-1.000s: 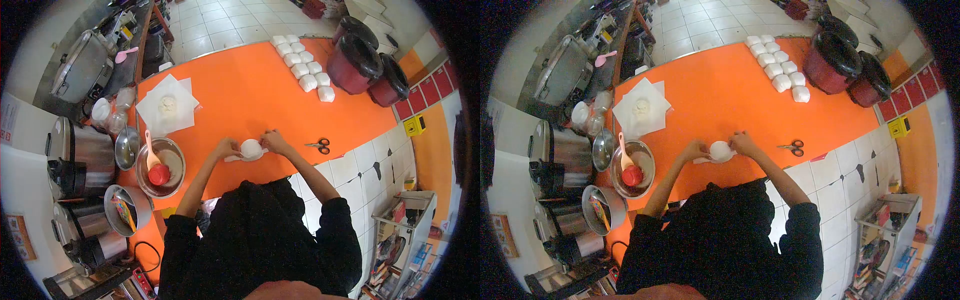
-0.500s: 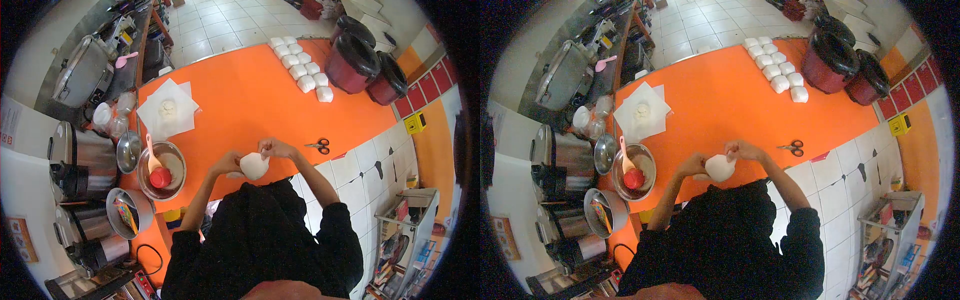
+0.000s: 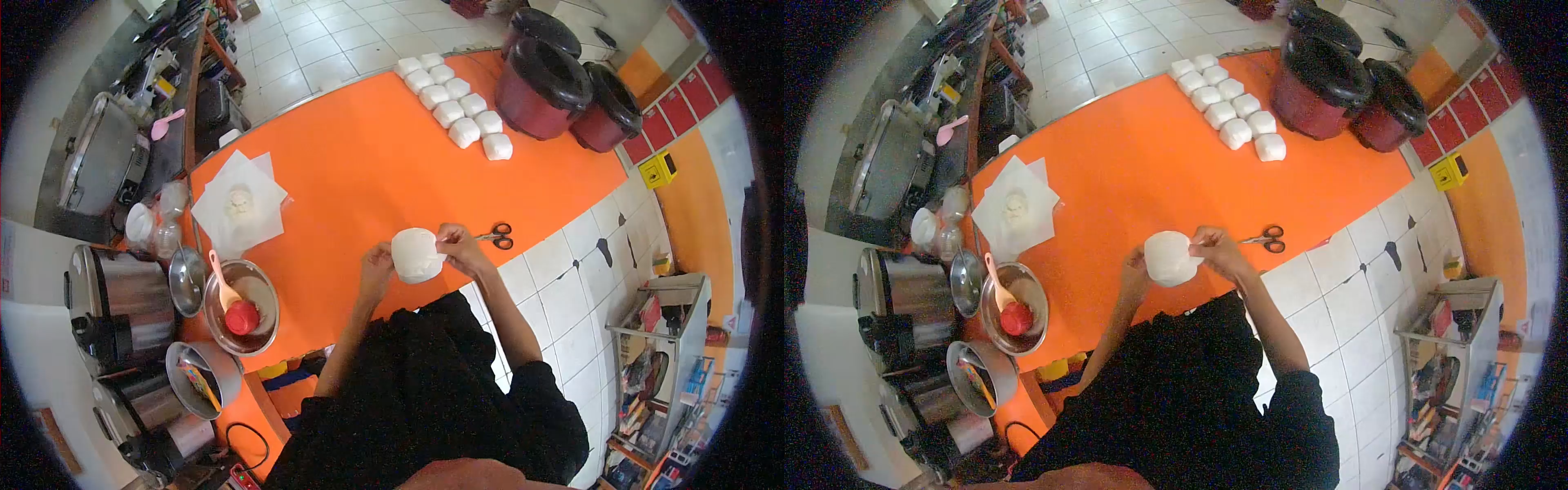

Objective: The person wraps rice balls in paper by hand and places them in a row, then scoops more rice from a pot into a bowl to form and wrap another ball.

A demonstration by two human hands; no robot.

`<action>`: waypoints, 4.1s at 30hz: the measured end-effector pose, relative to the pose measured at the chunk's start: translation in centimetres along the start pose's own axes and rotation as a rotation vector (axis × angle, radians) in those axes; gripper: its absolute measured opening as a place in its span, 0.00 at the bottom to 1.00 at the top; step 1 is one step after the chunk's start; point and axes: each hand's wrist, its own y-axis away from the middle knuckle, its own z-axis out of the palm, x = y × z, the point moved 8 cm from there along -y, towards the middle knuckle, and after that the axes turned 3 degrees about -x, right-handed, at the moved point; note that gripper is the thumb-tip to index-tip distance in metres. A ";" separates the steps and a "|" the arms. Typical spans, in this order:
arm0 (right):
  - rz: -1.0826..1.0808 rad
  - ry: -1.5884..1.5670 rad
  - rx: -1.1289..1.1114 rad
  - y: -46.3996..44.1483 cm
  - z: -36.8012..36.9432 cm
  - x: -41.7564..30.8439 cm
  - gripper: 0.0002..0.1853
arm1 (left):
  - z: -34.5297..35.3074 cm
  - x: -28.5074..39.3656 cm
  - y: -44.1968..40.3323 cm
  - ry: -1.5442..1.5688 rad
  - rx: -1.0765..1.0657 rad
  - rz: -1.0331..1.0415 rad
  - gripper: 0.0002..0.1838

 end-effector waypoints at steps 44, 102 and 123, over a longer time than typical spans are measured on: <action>-0.186 1.648 0.453 -9.4 -25.2 -16.7 0.31 | 15.5 -10.1 -22.6 -1.482 0.198 0.245 0.36; 0.623 0.311 -0.660 -8.8 38.3 36.8 0.21 | -13.2 12.6 60.2 -0.329 2.267 0.326 0.23; -0.431 1.234 -1.421 2.6 53.8 35.1 0.12 | -16.8 24.0 49.5 -1.290 1.770 -0.784 0.45</action>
